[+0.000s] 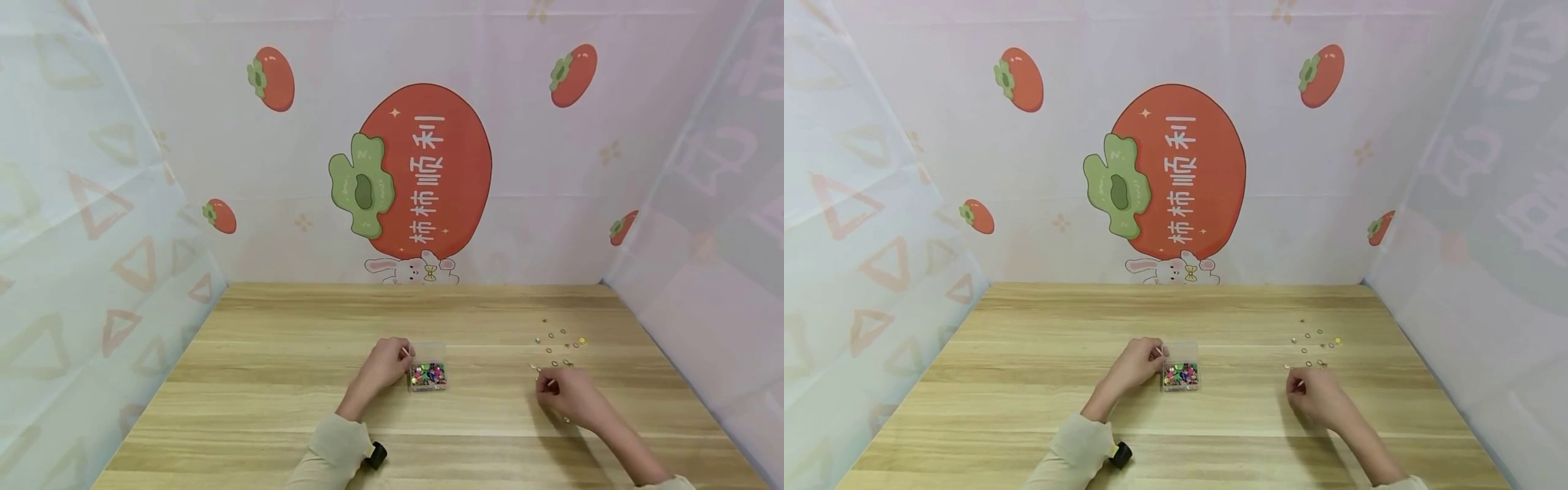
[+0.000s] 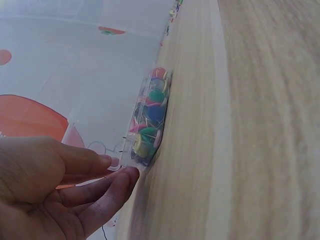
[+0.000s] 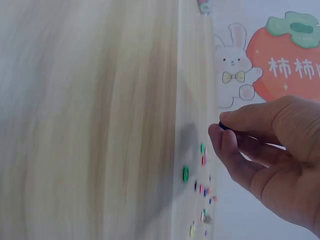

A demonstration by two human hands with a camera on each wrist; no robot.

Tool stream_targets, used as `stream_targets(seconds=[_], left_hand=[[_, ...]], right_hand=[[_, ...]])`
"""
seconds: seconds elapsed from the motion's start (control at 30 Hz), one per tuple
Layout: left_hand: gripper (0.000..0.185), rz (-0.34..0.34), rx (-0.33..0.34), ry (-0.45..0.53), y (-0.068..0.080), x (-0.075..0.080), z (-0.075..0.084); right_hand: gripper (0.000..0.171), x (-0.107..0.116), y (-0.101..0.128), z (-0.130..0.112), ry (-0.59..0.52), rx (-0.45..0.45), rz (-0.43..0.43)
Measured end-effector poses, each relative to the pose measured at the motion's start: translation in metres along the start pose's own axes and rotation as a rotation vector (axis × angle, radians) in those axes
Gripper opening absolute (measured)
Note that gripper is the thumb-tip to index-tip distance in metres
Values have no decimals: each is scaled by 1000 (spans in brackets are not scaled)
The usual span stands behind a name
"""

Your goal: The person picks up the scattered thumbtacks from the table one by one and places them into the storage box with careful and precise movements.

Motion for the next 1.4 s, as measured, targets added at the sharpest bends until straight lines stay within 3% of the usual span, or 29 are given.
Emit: stream_targets(seconds=[0.33, 0.57, 0.7, 1.1, 1.4], left_hand=[[8, -4, 3, 3, 0, 1, 2], [4, -2, -13, -7, -1, 2, 6], [4, -3, -9, 1, 0, 3, 6], [4, -1, 19, 8, 2, -1, 4], [4, -10, 23, 2, 3, -3, 4]], right_hand=[[21, -1, -19, -21, -111, 21, 93], [36, -3, -28, -34, -129, 36, 174], [41, -8, -33, -40, -189, 35, 172], [35, -25, -49, -61, -250, -15, 142], [25, -36, -58, -79, -277, 55, 134]])
Point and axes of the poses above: each hand's wrist, its own y-axis away from the middle knuckle, its own x-axis out of the back of the hand, z = x × y, the point moved 10 cm from there along -y, towards the middle knuckle, and after that the axes turned 1 degree about -y, right-handed, at the moved point
